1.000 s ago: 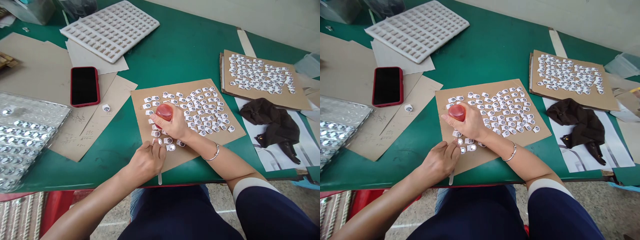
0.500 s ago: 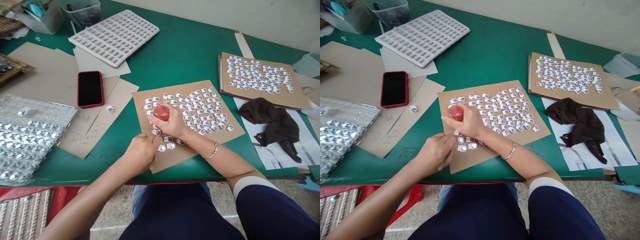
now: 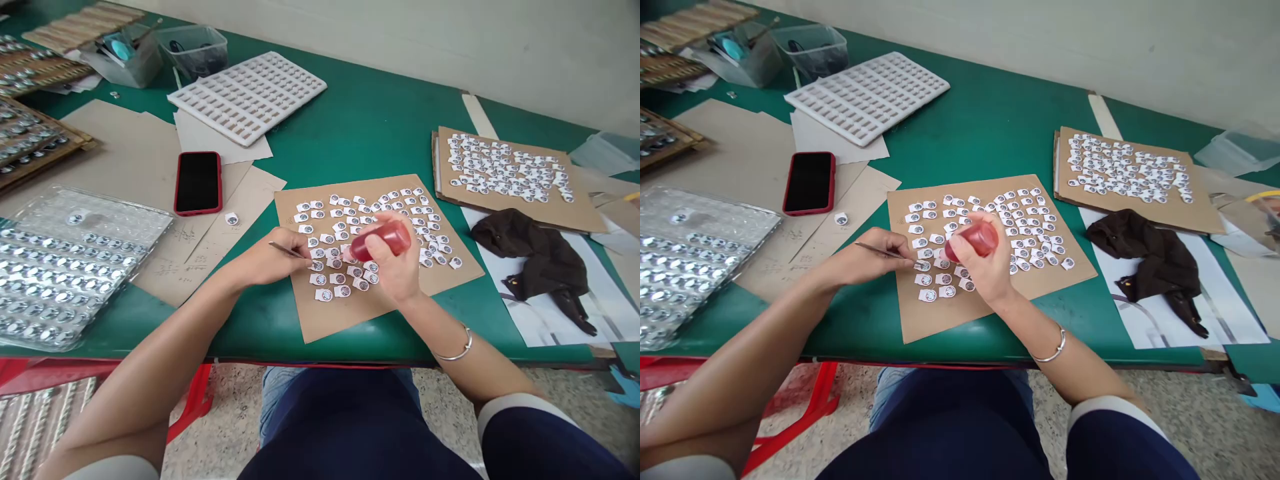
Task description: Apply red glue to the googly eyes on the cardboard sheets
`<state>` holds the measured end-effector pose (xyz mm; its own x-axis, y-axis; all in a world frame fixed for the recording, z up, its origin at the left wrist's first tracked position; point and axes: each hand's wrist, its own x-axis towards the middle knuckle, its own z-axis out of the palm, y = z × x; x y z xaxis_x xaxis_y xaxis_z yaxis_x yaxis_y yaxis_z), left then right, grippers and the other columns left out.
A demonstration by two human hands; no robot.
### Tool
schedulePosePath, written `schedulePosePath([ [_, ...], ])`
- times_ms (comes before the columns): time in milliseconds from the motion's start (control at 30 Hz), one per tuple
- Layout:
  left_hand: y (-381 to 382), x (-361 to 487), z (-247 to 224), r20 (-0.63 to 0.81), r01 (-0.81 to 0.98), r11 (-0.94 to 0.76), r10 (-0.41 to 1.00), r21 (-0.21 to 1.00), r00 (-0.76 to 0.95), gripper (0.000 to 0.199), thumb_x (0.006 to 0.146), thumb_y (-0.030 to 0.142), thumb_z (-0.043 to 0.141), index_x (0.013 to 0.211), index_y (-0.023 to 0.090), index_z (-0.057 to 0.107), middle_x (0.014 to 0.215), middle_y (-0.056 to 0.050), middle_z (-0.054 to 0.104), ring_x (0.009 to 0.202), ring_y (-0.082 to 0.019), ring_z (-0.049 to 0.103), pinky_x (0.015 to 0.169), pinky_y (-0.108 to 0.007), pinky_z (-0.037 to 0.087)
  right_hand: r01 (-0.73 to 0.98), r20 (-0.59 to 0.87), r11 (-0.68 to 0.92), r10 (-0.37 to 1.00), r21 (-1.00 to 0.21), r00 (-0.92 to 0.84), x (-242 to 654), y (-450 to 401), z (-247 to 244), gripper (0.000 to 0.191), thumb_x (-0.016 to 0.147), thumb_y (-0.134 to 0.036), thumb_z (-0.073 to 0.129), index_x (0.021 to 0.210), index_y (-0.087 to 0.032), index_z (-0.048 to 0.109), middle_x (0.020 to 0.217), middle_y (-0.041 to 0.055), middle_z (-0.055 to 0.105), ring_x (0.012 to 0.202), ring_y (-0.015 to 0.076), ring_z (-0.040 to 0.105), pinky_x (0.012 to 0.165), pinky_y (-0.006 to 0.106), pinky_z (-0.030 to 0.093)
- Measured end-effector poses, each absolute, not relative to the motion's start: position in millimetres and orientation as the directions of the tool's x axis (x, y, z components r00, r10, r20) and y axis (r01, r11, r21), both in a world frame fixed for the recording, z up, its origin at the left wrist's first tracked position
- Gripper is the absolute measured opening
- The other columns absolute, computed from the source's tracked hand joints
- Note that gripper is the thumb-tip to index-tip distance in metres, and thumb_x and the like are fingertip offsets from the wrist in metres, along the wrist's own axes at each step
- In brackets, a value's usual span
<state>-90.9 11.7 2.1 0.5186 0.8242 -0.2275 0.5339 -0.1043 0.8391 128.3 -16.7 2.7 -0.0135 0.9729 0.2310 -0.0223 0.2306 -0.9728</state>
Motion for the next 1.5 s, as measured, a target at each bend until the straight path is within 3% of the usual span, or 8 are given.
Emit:
schedulePosePath([
  [100,9.9,-94.5,-2.7,-0.224,0.502,-0.069,0.837,0.862,0.499,0.013,0.073,0.027,0.060,0.074,0.014,0.064,0.075,-0.004,0.067,0.072,-0.017,0.060,0.065,-0.027,0.047,0.058,0.188,0.189,0.982,-0.980,-0.027,133.3,-24.3,-13.4,0.026,0.075,-0.035,0.067,0.095,-0.024,0.055,0.086,0.0023,0.062,0.073,0.0188,0.067,0.070,0.039,0.057],
  [233,10.2,-96.6,-5.3,-0.241,0.501,-0.042,0.839,0.864,0.487,0.012,0.072,0.027,0.062,0.072,0.015,0.064,0.075,-0.004,0.067,0.072,-0.017,0.060,0.064,-0.027,0.046,0.217,0.245,0.242,0.969,-0.946,-0.011,134.3,-27.7,-23.0,0.024,0.072,-0.033,0.069,0.091,-0.022,0.059,0.088,0.0043,0.065,0.087,0.0218,0.065,0.075,0.041,0.056],
  [433,11.0,-97.5,-6.6,-0.246,0.492,-0.036,0.832,0.870,0.497,0.012,0.074,0.027,0.061,0.076,0.015,0.064,0.080,-0.005,0.069,0.075,-0.018,0.061,0.066,-0.027,0.047,0.269,0.298,0.287,0.955,-0.919,-0.001,131.7,-28.9,-21.8,0.018,0.070,-0.031,0.070,0.083,-0.023,0.061,0.082,0.0018,0.065,0.078,0.0192,0.065,0.072,0.038,0.056],
  [1100,9.2,-96.2,-4.2,-0.250,0.499,-0.026,0.842,0.866,0.478,0.012,0.074,0.028,0.061,0.073,0.016,0.064,0.076,-0.004,0.068,0.073,-0.018,0.060,0.064,-0.027,0.045,0.272,0.223,0.228,0.973,-0.935,-0.052,129.4,-26.6,-28.1,0.021,0.073,-0.034,0.070,0.088,-0.022,0.061,0.087,0.0039,0.066,0.083,0.0198,0.065,0.078,0.039,0.055],
  [1500,10.6,-97.4,-5.5,-0.256,0.499,-0.031,0.829,0.866,0.497,0.014,0.074,0.029,0.061,0.075,0.015,0.065,0.078,-0.004,0.068,0.074,-0.017,0.061,0.064,-0.025,0.045,0.300,0.263,0.268,0.963,-0.916,-0.057,130.4,-26.2,-27.9,0.018,0.075,-0.033,0.070,0.086,-0.022,0.062,0.085,0.0027,0.066,0.081,0.0189,0.065,0.078,0.037,0.055],
])
